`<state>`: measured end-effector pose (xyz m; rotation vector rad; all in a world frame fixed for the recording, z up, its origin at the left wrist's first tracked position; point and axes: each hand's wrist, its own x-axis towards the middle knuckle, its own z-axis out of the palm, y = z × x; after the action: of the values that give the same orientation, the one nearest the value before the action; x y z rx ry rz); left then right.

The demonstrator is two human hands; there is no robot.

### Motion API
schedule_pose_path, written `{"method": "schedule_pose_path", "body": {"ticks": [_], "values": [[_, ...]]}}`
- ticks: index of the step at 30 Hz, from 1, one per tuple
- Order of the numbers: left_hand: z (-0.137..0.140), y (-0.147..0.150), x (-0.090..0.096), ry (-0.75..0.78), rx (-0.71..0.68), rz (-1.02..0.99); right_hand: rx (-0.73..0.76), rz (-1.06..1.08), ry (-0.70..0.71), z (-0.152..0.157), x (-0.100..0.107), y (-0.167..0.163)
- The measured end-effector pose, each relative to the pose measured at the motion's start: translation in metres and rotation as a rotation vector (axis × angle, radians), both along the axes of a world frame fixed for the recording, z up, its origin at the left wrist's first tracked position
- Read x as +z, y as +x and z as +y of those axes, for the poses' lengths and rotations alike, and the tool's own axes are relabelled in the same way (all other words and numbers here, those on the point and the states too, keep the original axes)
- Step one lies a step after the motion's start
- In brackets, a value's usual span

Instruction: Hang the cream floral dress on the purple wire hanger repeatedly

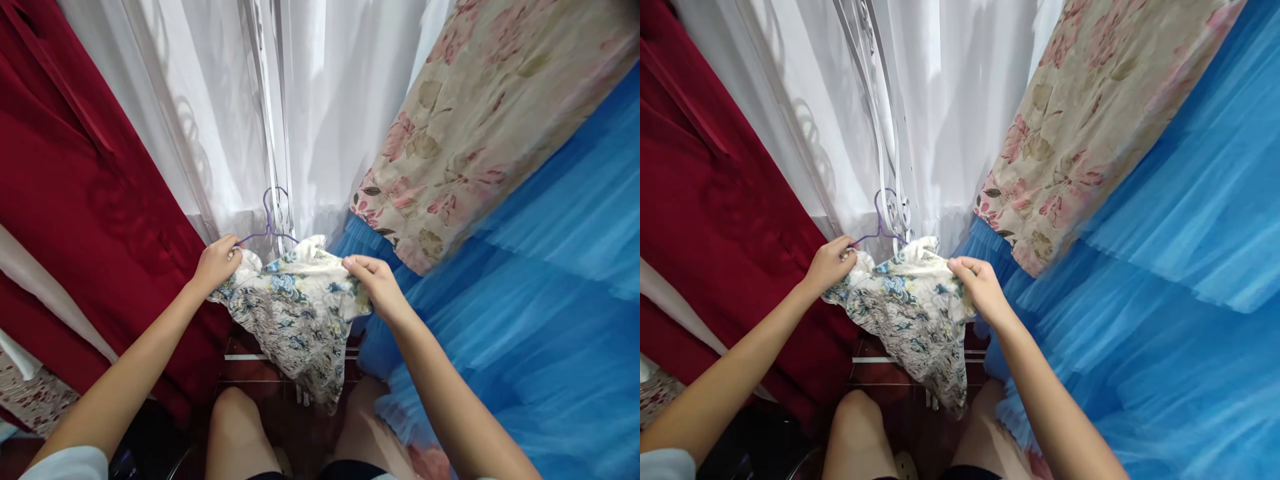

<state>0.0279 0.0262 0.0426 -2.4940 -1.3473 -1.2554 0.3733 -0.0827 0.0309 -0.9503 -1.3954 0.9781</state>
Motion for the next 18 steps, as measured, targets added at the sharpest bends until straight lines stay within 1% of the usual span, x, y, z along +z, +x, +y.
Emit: {"method": "schedule_pose_path", "body": {"ticks": [1, 2, 3, 4, 5, 6, 7, 8, 9, 10, 12, 13, 14, 16, 18], "values": [[0.002, 0.006, 0.002, -0.011, 0.033, -0.085, 0.008, 0.026, 0.01, -0.004, 0.011, -0.011], [0.006, 0.01, 0.002, -0.042, 0.065, -0.216, 0.059, 0.025, 0.032, -0.01, 0.023, -0.024], [0.011, 0.013, 0.002, -0.086, 0.091, -0.366, 0.15, -0.008, 0.08, -0.018, 0.034, -0.037], [0.015, 0.015, 0.0, -0.133, 0.114, -0.51, 0.271, -0.063, 0.145, -0.027, 0.042, -0.049], [0.019, 0.015, -0.004, -0.172, 0.135, -0.633, 0.436, -0.16, 0.215, -0.037, 0.048, -0.06], [0.021, 0.015, -0.009, -0.199, 0.149, -0.721, 0.592, -0.265, 0.285, -0.047, 0.05, -0.069], [0.021, 0.015, -0.015, -0.22, 0.149, -0.774, 0.708, -0.367, 0.35, -0.055, 0.047, -0.075], [0.018, 0.016, -0.021, -0.246, 0.13, -0.803, 0.76, -0.456, 0.401, -0.061, 0.041, -0.077], [0.013, 0.02, -0.028, -0.288, 0.09, -0.832, 0.733, -0.521, 0.435, -0.063, 0.032, -0.078], [0.006, 0.025, -0.034, -0.34, 0.034, -0.854, 0.636, -0.57, 0.455, -0.062, 0.021, -0.076], [-0.014, 0.045, -0.044, -0.449, -0.096, -0.864, 0.344, -0.659, 0.462, -0.049, -0.006, -0.07], [-0.025, 0.059, -0.047, -0.511, -0.177, -0.863, 0.226, -0.72, 0.467, -0.041, -0.018, -0.066], [-0.036, 0.073, -0.048, -0.592, -0.282, -0.872, 0.143, -0.781, 0.478, -0.033, -0.03, -0.063], [-0.054, 0.103, -0.047, -0.796, -0.535, -0.923, 0.061, -0.874, 0.508, -0.022, -0.046, -0.056], [-0.064, 0.124, -0.042, -0.957, -0.753, -0.993, 0.011, -0.915, 0.52, -0.021, -0.055, -0.048]]}}
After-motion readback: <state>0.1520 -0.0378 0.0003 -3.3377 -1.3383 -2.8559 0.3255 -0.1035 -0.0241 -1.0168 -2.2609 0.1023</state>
